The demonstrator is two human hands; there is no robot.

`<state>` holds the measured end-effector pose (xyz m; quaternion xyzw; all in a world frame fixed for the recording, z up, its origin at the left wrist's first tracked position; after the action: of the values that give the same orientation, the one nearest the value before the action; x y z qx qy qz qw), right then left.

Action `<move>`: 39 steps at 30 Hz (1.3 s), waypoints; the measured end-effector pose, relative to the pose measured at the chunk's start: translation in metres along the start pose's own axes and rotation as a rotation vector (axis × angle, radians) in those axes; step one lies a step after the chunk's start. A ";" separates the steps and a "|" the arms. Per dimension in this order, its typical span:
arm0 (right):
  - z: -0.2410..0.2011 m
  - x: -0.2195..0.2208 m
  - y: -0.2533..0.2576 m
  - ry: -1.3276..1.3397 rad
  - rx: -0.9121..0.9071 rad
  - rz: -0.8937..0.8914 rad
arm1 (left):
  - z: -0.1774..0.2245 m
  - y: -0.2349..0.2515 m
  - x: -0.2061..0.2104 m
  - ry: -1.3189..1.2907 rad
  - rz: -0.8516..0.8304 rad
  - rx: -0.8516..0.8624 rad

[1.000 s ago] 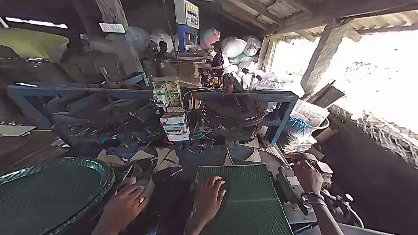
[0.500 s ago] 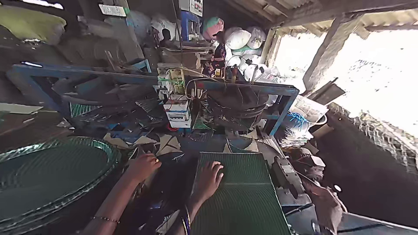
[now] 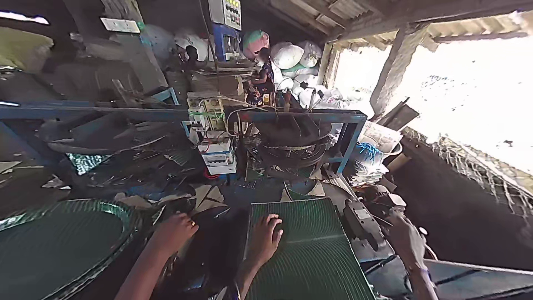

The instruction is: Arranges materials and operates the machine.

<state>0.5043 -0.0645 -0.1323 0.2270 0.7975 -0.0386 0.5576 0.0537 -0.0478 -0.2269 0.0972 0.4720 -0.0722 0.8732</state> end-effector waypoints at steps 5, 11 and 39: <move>-0.185 -0.008 0.026 -0.011 -0.370 0.062 | 0.000 0.001 -0.001 0.003 0.008 0.003; -0.375 0.023 -0.018 0.088 -1.156 0.290 | -0.003 0.001 0.002 -0.008 0.071 0.035; -0.247 -0.038 -0.159 0.007 -1.155 -0.195 | 0.086 -0.140 -0.106 -0.715 0.094 -0.097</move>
<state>0.2349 -0.1413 -0.0354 -0.1880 0.7084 0.3519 0.5822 0.0352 -0.2008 -0.1068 0.0459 0.1348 -0.0389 0.9890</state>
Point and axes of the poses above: each hand's wrist, its own y-axis towards the middle knuckle, its own x-axis out of the palm, z = x × y, the point moved 8 cm from there along y, towards the middle knuckle, and after that the axes turned 4 degrees about -z, right-handed, at the moved point
